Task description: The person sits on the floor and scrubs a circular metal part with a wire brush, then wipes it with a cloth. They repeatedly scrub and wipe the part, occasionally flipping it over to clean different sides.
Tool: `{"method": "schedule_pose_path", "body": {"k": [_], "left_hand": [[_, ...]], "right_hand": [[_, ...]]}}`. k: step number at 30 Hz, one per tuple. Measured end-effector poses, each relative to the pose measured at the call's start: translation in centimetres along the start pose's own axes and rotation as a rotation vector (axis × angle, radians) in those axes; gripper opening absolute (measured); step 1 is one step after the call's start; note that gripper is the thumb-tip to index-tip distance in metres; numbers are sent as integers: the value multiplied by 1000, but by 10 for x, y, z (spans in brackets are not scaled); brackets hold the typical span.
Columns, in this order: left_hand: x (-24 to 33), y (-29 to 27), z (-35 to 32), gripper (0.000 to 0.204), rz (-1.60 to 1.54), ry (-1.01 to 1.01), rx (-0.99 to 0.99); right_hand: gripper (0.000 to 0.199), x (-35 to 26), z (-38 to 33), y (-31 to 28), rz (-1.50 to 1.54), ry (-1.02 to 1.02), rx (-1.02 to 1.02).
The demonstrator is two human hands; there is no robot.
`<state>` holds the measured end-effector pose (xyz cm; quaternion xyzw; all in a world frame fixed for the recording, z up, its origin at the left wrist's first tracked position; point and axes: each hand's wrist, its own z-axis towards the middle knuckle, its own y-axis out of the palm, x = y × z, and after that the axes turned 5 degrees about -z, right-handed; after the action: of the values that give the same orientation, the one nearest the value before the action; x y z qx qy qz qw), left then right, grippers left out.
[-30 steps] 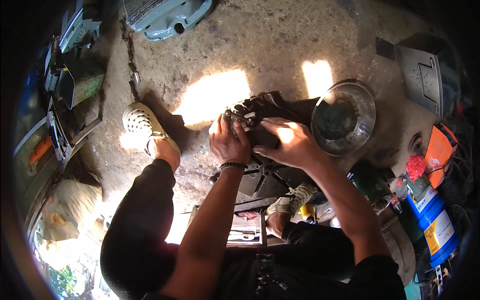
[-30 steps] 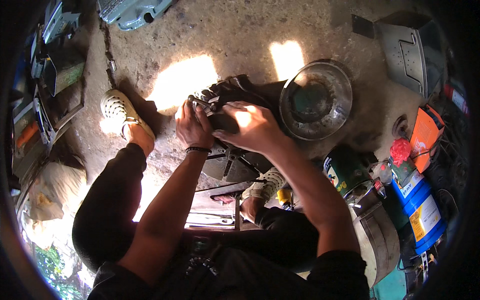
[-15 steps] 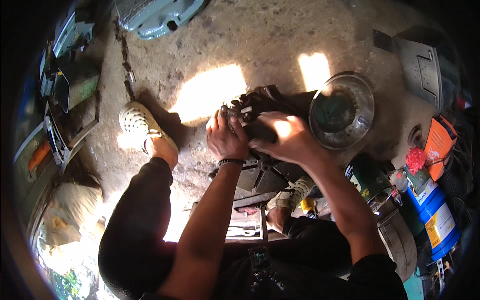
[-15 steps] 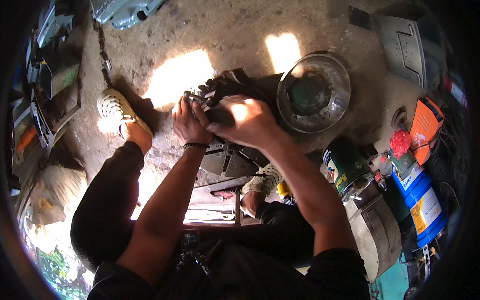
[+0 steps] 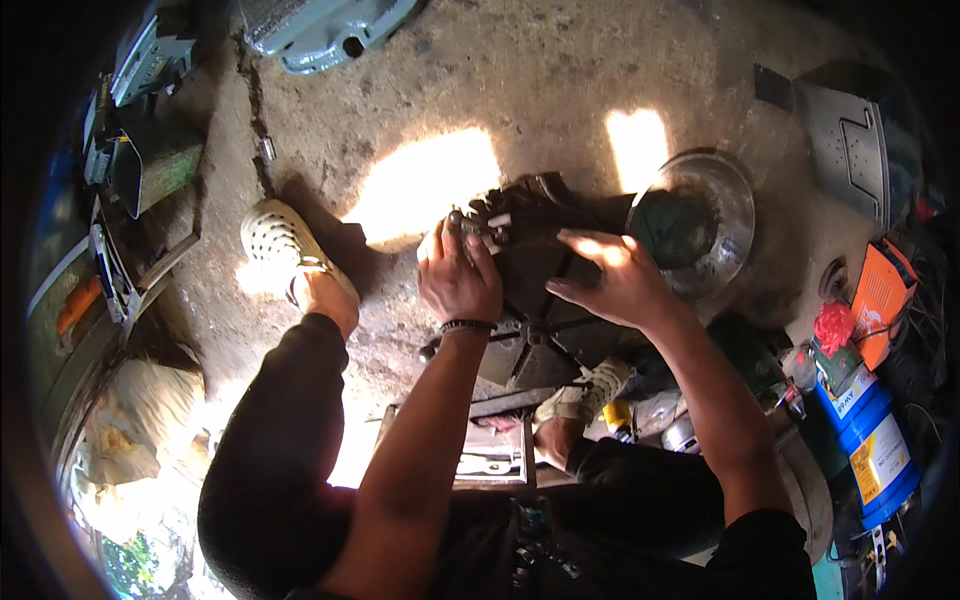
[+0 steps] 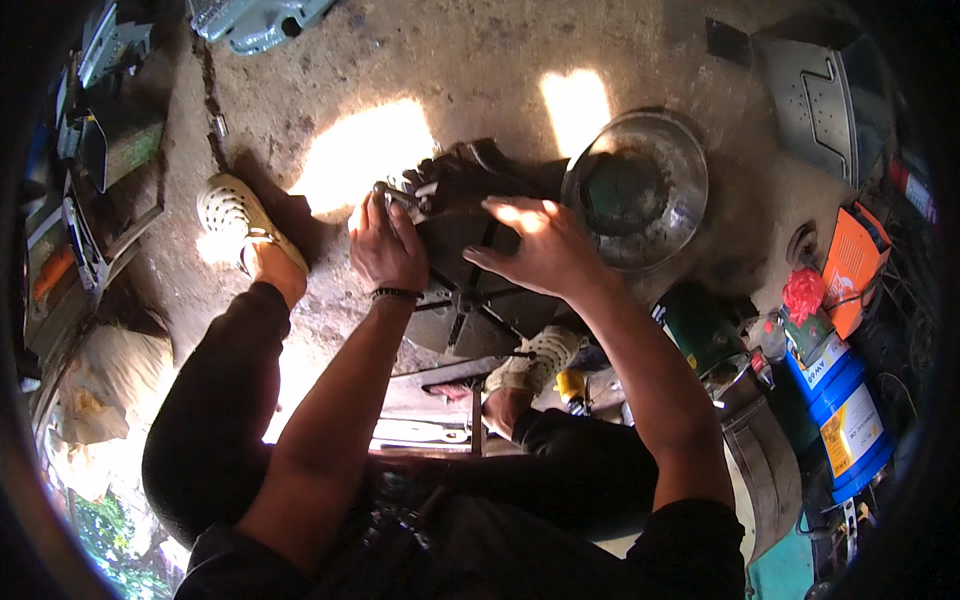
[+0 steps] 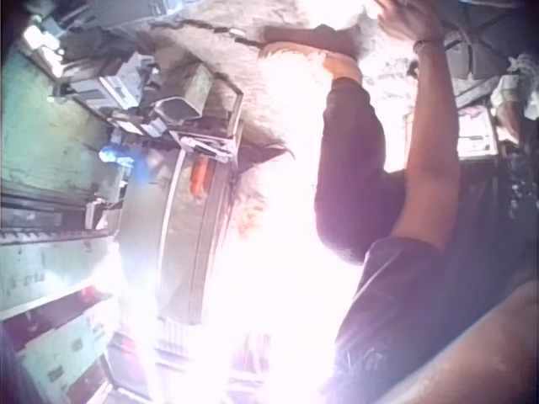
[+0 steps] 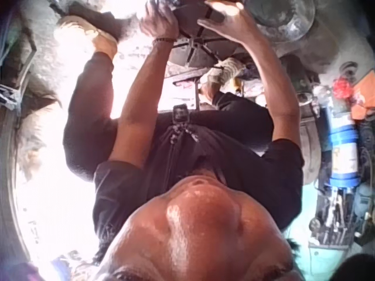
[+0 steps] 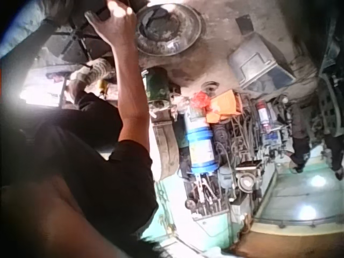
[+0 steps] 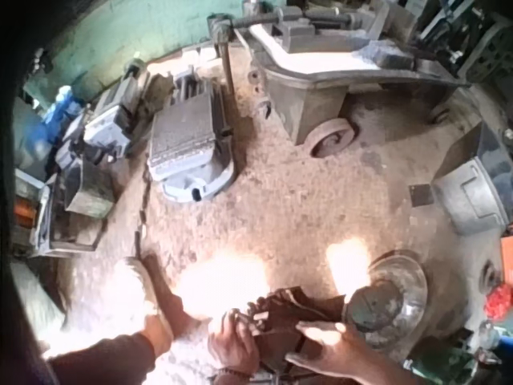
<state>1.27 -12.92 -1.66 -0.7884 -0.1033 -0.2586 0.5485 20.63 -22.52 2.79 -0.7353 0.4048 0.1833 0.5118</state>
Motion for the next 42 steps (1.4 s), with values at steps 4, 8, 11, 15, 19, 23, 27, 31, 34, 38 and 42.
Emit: {"method": "schedule_pose_path", "body": {"k": [4, 8, 11, 15, 19, 23, 27, 31, 34, 38, 42], "left_hand": [[-1, 0, 2, 46, -30, -32, -17], [-1, 0, 3, 46, -5, 4, 2], [3, -2, 6, 46, -3, -55, -71], [-2, 0, 3, 45, -42, 24, -4], [-1, 1, 2, 45, 0, 7, -11], [-2, 0, 1, 44, -36, -42, -35], [2, -4, 2, 47, -8, -25, -11], [1, -3, 2, 48, 20, -18, -36], [2, -2, 3, 47, 4, -35, -49], [0, 1, 6, 46, 42, 30, 0], [3, 2, 2, 45, 19, -10, -37]], "right_hand": [[76, -33, 18, 22, -154, 13, -133], [61, -5, 0, 5, -10, -39, 94], [62, -20, 7, 14, -157, -81, 168], [63, -23, 11, 14, -119, -171, 157], [61, -8, -1, 6, -51, -109, 137], [67, -35, 14, 22, -179, -45, 17], [76, -2, 1, -6, 19, 154, -131], [79, -32, 13, 19, -166, 95, -70], [70, -17, 7, 14, -84, 9, 24], [71, -2, 5, 5, -113, 14, 69], [72, -17, 15, 30, -173, -87, 154]]}}
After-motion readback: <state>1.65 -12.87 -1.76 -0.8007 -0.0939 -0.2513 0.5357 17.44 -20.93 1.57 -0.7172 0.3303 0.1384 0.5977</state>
